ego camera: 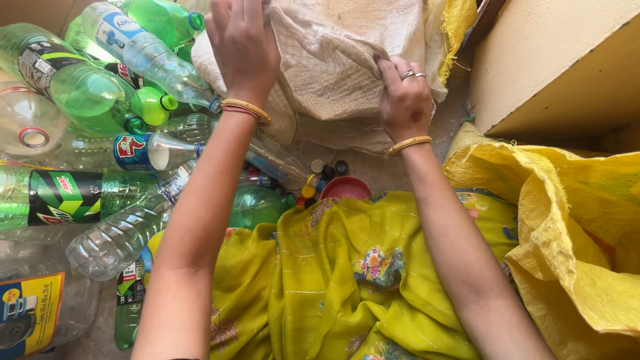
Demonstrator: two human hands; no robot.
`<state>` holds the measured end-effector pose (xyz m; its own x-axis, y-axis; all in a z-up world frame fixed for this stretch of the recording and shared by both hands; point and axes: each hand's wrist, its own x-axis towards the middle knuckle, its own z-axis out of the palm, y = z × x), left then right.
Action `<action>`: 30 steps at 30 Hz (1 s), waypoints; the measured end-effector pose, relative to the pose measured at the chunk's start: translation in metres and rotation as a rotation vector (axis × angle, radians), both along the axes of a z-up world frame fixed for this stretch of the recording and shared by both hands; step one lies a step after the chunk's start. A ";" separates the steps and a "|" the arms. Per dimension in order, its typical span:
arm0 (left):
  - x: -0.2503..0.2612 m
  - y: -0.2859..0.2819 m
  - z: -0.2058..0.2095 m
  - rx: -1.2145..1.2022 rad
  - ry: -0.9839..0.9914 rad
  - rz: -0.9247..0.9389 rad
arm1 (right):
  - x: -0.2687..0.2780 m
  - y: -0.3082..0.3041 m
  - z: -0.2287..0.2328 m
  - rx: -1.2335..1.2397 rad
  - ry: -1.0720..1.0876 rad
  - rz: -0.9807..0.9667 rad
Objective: The person sits on the floor and sorts empty plastic bottles by removing caps and placing them into a burlap sack. They handle multiple bottles one at a time, including clear, green, and branded containers, and also place a small jar into the sack.
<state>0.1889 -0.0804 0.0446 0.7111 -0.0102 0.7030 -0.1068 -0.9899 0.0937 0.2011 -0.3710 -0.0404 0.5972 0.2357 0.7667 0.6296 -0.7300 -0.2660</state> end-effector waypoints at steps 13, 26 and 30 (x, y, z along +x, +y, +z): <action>-0.017 0.002 -0.053 0.412 0.292 0.091 | 0.016 -0.012 0.013 0.983 1.343 0.988; 0.038 0.133 -0.060 0.019 0.634 -0.514 | -0.014 0.025 0.016 -0.142 -0.254 0.204; -0.007 0.077 -0.026 0.018 0.263 0.235 | -0.027 0.025 0.017 -0.318 -0.075 0.156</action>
<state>0.1816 -0.0030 0.0185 0.8522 0.1645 0.4968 0.1496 -0.9863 0.0699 0.1740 -0.3465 -0.0231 0.4800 0.5537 0.6804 0.7492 -0.6623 0.0105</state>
